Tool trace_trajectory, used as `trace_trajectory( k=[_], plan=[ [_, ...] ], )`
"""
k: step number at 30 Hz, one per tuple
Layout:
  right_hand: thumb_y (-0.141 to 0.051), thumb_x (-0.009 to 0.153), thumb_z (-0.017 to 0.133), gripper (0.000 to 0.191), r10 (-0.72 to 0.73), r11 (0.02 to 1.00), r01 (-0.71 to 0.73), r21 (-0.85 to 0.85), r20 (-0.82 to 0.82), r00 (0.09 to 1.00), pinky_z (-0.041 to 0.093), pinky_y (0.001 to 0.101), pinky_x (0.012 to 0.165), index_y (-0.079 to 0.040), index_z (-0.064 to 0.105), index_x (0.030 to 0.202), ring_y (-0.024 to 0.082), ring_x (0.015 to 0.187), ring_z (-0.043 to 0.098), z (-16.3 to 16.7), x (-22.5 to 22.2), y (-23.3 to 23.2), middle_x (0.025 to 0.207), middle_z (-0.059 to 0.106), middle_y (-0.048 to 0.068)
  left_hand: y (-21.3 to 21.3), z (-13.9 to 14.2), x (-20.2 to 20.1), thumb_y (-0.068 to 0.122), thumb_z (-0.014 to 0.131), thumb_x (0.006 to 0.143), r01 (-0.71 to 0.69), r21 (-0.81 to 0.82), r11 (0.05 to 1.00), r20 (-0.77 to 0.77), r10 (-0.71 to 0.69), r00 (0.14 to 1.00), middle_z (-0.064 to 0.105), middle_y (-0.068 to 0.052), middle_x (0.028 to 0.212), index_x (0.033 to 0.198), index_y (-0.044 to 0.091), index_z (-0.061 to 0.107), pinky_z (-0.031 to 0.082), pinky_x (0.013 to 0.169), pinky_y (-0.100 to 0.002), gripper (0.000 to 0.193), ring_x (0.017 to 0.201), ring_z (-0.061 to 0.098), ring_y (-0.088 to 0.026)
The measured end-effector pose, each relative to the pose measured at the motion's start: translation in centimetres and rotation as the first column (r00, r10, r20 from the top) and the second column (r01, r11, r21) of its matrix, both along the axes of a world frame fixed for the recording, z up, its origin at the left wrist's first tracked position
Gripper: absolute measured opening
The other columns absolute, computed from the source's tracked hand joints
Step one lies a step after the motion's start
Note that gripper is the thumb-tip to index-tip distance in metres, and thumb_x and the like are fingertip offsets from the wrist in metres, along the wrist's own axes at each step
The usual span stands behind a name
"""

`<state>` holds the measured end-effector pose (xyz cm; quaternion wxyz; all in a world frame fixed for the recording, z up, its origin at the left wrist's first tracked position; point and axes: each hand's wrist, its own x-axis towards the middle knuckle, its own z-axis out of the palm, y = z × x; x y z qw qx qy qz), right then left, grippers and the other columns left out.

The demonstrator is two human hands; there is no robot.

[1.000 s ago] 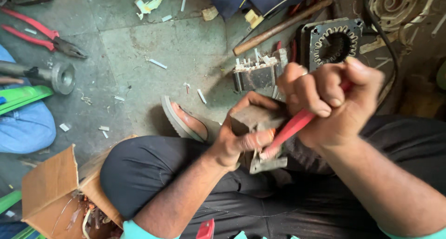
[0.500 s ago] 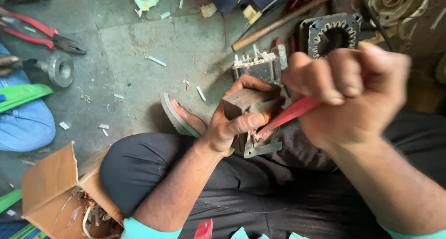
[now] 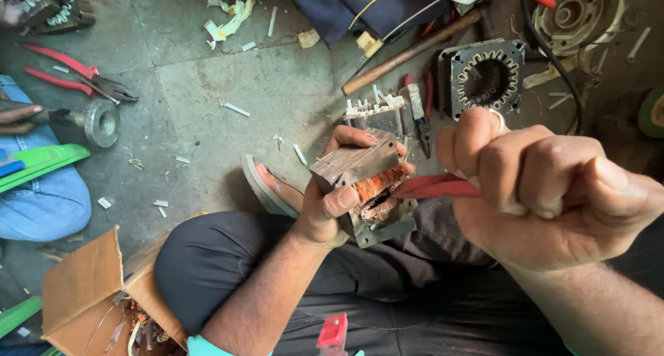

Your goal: The person sits on the floor and uses an angle grinder to cut into an electric motor stator, producing sparks. They then hold the stator and use a red pry bar and a hammer to break out and strip the copper windings, dropping the extracted copper scrap into a cardboard box.

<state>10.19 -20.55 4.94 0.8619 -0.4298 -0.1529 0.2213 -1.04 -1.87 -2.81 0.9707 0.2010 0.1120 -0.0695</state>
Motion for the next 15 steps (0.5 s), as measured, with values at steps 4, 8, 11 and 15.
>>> trace_trajectory(
  k=[4,8,11,15],
  plan=[
    [-0.039,0.097,0.037,0.043,0.023,0.999,-0.023,-0.030,0.023,0.999,0.031,0.0365,0.060,-0.014,0.023,0.065,0.022,0.065,0.029,0.2,0.0,0.4,0.051,0.031,0.003,-0.1,0.2,-0.1,0.029,0.086,0.088,0.017,-0.007,1.000,-0.011,-0.017,1.000,0.058,-0.022,0.133,0.138,0.005,0.043,0.055,0.105,-0.045,0.070,0.124,0.063,-0.033],
    [-0.041,0.098,0.040,0.048,-0.036,0.985,0.029,-0.168,-0.038,0.999,0.030,0.0377,0.059,-0.013,0.019,0.065,0.020,0.057,0.024,0.4,-0.4,0.6,0.050,0.024,0.002,-0.3,0.4,0.0,0.022,0.085,0.088,0.028,-0.004,1.000,0.001,-0.028,1.000,0.060,-0.020,0.134,0.134,0.003,0.046,0.054,0.110,-0.044,0.064,0.124,0.064,-0.031],
    [-0.041,0.105,0.038,0.055,-0.091,0.975,0.051,-0.218,-0.176,0.980,0.027,0.0374,0.059,-0.012,0.018,0.064,0.017,0.058,0.017,-0.1,-0.1,0.8,0.051,0.020,0.000,-0.3,0.5,-0.1,0.016,0.087,0.082,0.057,0.030,0.998,-0.027,-0.056,0.998,0.063,-0.013,0.130,0.130,0.004,0.050,0.056,0.098,-0.041,0.062,0.117,0.065,-0.025],
    [-0.043,0.107,0.037,0.056,-0.045,0.979,-0.021,-0.204,-0.313,0.949,0.025,0.0349,0.060,-0.014,0.018,0.064,0.017,0.061,0.020,-2.1,0.5,1.7,0.051,0.018,-0.001,0.4,0.6,-0.6,0.014,0.089,0.082,0.095,0.310,0.946,0.014,-0.105,0.994,0.067,-0.009,0.113,0.127,0.001,0.058,0.053,0.096,-0.031,0.056,0.105,0.063,-0.015]
  ],
)
